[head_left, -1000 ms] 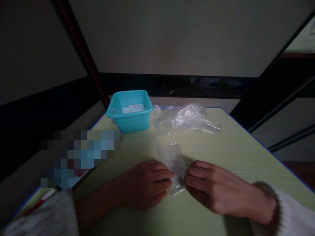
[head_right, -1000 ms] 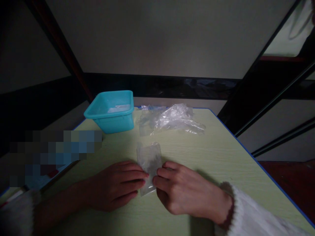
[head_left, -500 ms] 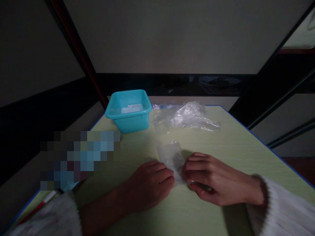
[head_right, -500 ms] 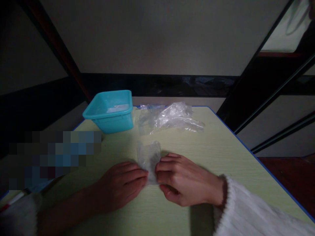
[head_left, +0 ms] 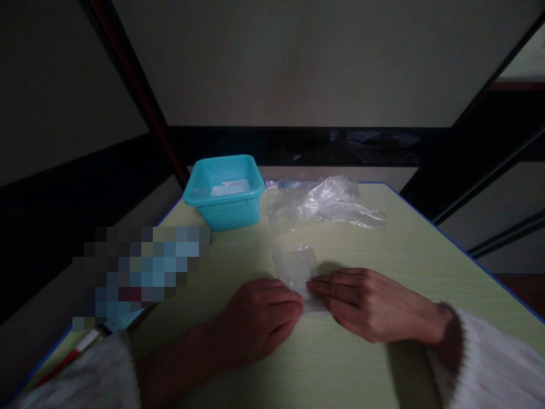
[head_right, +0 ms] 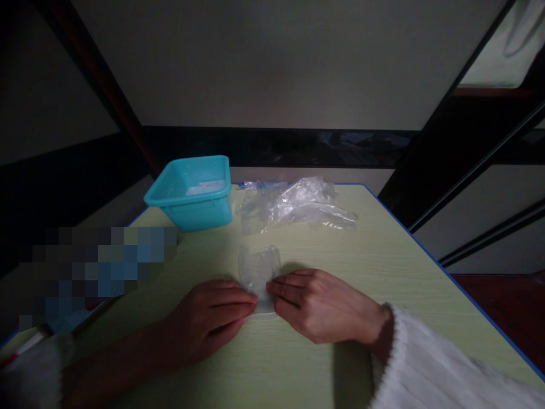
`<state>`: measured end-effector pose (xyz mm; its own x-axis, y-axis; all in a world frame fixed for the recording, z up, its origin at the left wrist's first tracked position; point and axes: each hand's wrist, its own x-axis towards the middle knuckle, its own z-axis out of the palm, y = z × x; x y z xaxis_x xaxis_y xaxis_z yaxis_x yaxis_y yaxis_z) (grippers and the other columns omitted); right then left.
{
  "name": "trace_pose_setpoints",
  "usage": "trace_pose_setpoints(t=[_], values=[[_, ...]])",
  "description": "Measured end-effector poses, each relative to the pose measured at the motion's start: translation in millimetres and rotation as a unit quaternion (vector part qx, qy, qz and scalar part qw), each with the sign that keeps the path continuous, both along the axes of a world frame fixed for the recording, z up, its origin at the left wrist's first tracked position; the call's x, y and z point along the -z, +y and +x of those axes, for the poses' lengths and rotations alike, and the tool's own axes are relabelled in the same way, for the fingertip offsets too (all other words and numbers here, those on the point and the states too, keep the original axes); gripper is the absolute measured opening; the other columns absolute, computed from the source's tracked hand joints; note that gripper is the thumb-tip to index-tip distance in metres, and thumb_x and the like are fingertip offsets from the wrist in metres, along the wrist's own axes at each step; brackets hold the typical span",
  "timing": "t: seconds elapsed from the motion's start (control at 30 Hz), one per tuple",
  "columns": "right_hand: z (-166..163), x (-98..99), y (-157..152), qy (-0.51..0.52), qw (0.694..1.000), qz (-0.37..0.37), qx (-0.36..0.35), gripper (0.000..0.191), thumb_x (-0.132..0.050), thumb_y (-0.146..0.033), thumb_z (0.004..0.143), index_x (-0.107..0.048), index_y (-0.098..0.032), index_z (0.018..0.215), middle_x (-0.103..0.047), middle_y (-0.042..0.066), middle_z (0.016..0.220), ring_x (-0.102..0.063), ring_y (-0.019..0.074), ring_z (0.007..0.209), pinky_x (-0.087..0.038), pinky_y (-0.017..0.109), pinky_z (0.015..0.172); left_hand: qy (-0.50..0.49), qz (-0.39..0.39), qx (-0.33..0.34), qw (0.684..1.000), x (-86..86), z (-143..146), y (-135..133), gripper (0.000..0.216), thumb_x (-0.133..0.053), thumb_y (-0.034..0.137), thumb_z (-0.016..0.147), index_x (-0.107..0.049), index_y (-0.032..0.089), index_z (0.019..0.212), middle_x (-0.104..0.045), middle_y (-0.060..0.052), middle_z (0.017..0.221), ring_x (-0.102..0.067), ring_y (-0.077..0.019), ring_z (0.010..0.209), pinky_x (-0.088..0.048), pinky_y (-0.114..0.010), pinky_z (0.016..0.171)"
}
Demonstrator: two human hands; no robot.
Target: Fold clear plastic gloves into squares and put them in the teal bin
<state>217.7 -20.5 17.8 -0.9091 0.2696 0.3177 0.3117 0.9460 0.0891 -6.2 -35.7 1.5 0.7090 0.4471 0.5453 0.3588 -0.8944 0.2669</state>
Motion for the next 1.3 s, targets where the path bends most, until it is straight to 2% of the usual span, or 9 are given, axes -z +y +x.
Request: trace_pose_setpoints(t=[0.27,0.47,0.57,0.7,0.83,0.9,1.1,1.17,1.3], values=[[-2.6,-2.8,-1.4,0.008,1.0,-0.025,0.006,0.032,-0.033,-0.01,0.09,-0.061,-0.012,0.076,-0.069,0.011,0.092,-0.064,0.0199,0.083,-0.052,0.033,0.073,-0.033,0.0,-0.049,0.998,3.2,-1.2,2.7,0.015,-0.051,0.011,0.075,-0.064,0.014,0.082,-0.07,-0.006,0.081,-0.064,-0.0167,0.072,-0.052,-0.029,0.07],[0.2,-7.9,0.5,0.024,0.98,-0.187,0.065,0.029,-0.031,-0.02,0.092,-0.057,-0.016,0.082,-0.063,0.007,0.072,-0.059,0.0155,0.07,-0.047,0.028,0.064,-0.072,-0.128,-0.101,0.984,4.2,1.5,4.9,0.016,-0.052,0.01,0.074,-0.067,0.014,0.077,-0.07,-0.005,0.077,-0.064,-0.0159,0.07,-0.05,-0.025,0.066],[-0.4,-8.2,5.1,0.076,0.942,-0.3,0.132,0.024,-0.036,-0.025,0.092,-0.053,-0.017,0.077,-0.053,0.0,0.062,-0.051,0.0116,0.055,-0.039,0.023,0.052,-0.078,-0.215,-0.166,0.959,1.5,4.5,6.2,0.014,-0.054,0.012,0.072,-0.067,0.014,0.066,-0.067,-0.002,0.064,-0.06,-0.0136,0.058,-0.046,-0.022,0.055],[-6.3,-5.5,13.3,0.172,0.857,-0.446,0.193,0.027,-0.042,-0.035,0.088,-0.046,-0.018,0.067,-0.037,-0.006,0.054,-0.035,0.0083,0.047,-0.026,0.02,0.042,-0.127,-0.348,-0.234,0.899,-1.4,9.5,10.8,0.012,-0.056,0.014,0.068,-0.062,0.013,0.056,-0.059,0.002,0.051,-0.053,-0.0111,0.048,-0.038,-0.018,0.046],[-13.4,-2.5,21.2,0.241,0.775,-0.542,0.217,0.029,-0.049,-0.042,0.08,-0.043,-0.018,0.065,-0.036,-0.006,0.053,-0.029,0.007,0.045,-0.021,0.019,0.04,-0.165,-0.433,-0.258,0.848,-2.1,13.0,17.8,0.01,-0.056,0.013,0.065,-0.06,0.013,0.056,-0.06,0.002,0.051,-0.055,-0.0117,0.049,-0.036,-0.017,0.045],[-16.2,-0.8,24.8,0.254,0.763,-0.548,0.233,0.028,-0.051,-0.041,0.077,-0.044,-0.018,0.064,-0.04,-0.005,0.052,-0.031,0.0071,0.045,-0.022,0.02,0.041,-0.169,-0.44,-0.267,0.84,-3.2,14.4,21.0,0.009,-0.056,0.012,0.064,-0.059,0.013,0.055,-0.058,0.003,0.05,-0.055,-0.0113,0.047,-0.034,-0.016,0.044],[-22.1,5.4,32.5,0.258,0.766,-0.516,0.284,0.022,-0.05,-0.034,0.073,-0.045,-0.018,0.059,-0.044,-0.003,0.049,-0.036,0.0081,0.044,-0.026,0.021,0.042,-0.174,-0.441,-0.282,0.834,-6.5,16.7,28.7,0.011,-0.054,0.006,0.063,-0.052,0.015,0.056,-0.054,0.006,0.051,-0.057,-0.0111,0.048,-0.038,-0.017,0.045],[-23.1,6.4,33.8,0.248,0.775,-0.498,0.3,0.02,-0.048,-0.03,0.074,-0.045,-0.018,0.058,-0.045,-0.003,0.048,-0.037,0.0084,0.043,-0.027,0.021,0.042,-0.191,-0.441,-0.276,0.832,-6.0,16.5,30.5,0.013,-0.053,0.004,0.062,-0.052,0.015,0.068,-0.054,0.007,0.056,-0.058,-0.0112,0.05,-0.041,-0.017,0.046],[-24.1,6.5,35.9,0.227,0.789,-0.478,0.312,0.02,-0.045,-0.025,0.077,-0.045,-0.018,0.058,-0.048,-0.002,0.048,-0.04,0.0093,0.044,-0.029,0.021,0.042,-0.199,-0.466,-0.278,0.816,-6.5,16.0,31.1,0.04,-0.057,0.003,0.061,-0.046,0.017,0.098,-0.053,0.009,0.064,-0.058,-0.0098,0.047,-0.04,-0.016,0.042]])
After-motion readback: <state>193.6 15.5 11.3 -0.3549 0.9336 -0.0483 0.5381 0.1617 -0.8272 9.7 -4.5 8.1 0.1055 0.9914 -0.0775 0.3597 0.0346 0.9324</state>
